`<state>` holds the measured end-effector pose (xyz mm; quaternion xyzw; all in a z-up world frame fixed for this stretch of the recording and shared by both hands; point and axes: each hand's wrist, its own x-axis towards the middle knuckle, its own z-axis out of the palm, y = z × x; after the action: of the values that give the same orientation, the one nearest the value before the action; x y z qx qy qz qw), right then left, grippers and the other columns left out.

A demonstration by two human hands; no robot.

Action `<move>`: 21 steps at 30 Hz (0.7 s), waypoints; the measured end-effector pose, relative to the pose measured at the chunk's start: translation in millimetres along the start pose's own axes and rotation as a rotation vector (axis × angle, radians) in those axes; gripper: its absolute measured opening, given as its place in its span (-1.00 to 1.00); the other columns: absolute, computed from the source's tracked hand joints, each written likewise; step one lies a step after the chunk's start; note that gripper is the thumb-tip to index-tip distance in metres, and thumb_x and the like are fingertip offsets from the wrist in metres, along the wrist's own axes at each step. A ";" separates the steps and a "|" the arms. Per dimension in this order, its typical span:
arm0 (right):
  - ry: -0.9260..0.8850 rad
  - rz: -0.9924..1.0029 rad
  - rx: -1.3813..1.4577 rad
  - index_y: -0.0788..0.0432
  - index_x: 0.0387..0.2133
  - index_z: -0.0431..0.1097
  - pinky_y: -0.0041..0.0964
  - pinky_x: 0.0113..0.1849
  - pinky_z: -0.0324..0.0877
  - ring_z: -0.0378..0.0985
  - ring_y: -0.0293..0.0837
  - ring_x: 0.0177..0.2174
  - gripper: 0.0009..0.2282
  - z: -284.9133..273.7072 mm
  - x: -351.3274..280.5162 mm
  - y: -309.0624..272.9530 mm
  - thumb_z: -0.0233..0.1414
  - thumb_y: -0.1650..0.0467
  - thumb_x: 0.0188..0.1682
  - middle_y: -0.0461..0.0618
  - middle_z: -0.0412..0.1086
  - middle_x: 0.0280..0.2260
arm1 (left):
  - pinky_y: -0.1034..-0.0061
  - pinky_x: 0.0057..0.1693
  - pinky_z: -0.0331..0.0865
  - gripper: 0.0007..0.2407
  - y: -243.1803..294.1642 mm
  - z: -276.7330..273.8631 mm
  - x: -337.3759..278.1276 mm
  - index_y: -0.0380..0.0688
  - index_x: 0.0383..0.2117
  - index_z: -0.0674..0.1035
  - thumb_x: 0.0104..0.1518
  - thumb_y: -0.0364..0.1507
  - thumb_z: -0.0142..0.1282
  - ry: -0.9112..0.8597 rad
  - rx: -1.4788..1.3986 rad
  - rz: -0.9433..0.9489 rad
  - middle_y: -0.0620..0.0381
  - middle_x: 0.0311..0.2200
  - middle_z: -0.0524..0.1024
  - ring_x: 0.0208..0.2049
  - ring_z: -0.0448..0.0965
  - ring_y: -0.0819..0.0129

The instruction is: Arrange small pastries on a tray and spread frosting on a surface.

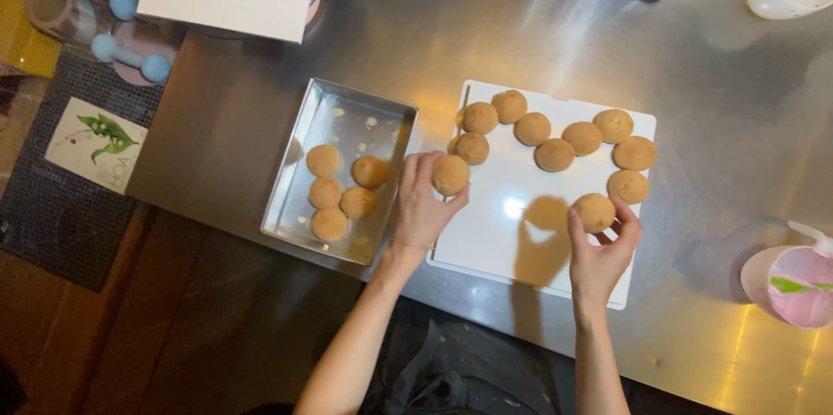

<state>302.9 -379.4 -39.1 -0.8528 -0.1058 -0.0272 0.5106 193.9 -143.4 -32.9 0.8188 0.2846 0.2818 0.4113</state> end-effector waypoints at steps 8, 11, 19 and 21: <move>-0.370 -0.393 -0.158 0.22 0.00 0.35 0.00 0.00 0.28 0.40 0.13 -0.08 -0.51 215.5 -31.5 -141.1 0.31 0.42 -0.23 0.14 0.35 -0.08 | 0.21 0.14 0.27 -0.46 -163.3 -114.7 119.7 -0.21 0.00 0.51 -0.15 -0.30 0.44 -0.277 0.546 0.267 -0.06 -0.12 0.44 -0.03 0.42 0.03; -0.368 -0.521 -0.444 0.23 -0.07 0.37 0.07 0.06 0.17 0.39 0.18 -0.11 -0.58 291.2 -29.2 -122.0 0.24 0.41 -0.22 0.17 0.35 -0.17 | 0.22 0.12 0.23 -0.48 -190.5 -115.4 142.9 -0.16 -0.08 0.54 -0.19 -0.23 0.44 -0.465 0.746 0.392 -0.04 -0.16 0.49 -0.03 0.42 0.07; -0.325 -0.583 -1.018 0.25 -0.30 0.45 0.14 0.22 0.08 0.42 0.06 -0.17 -0.79 323.1 -30.8 -92.6 0.11 0.34 -0.10 0.09 0.41 -0.32 | 0.22 0.27 0.10 -0.48 -221.2 -112.9 153.6 -0.16 -0.18 0.59 -0.13 -0.01 0.31 -0.735 1.046 0.585 0.01 -0.26 0.58 0.00 0.41 0.14; -0.374 -0.594 -1.087 0.28 -0.30 0.47 0.12 0.19 0.07 0.42 0.06 -0.13 -0.69 324.2 -29.6 -91.1 0.14 0.27 -0.17 0.10 0.43 -0.31 | 0.26 0.22 0.11 -0.47 -218.0 -113.1 155.5 -0.16 -0.19 0.60 -0.11 0.02 0.27 -0.733 1.080 0.584 0.03 -0.26 0.56 -0.02 0.39 0.16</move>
<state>235.0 -58.2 -119.5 -0.9145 -0.3955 -0.0680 -0.0505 169.8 132.1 -122.5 0.9928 -0.0030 -0.0934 -0.0745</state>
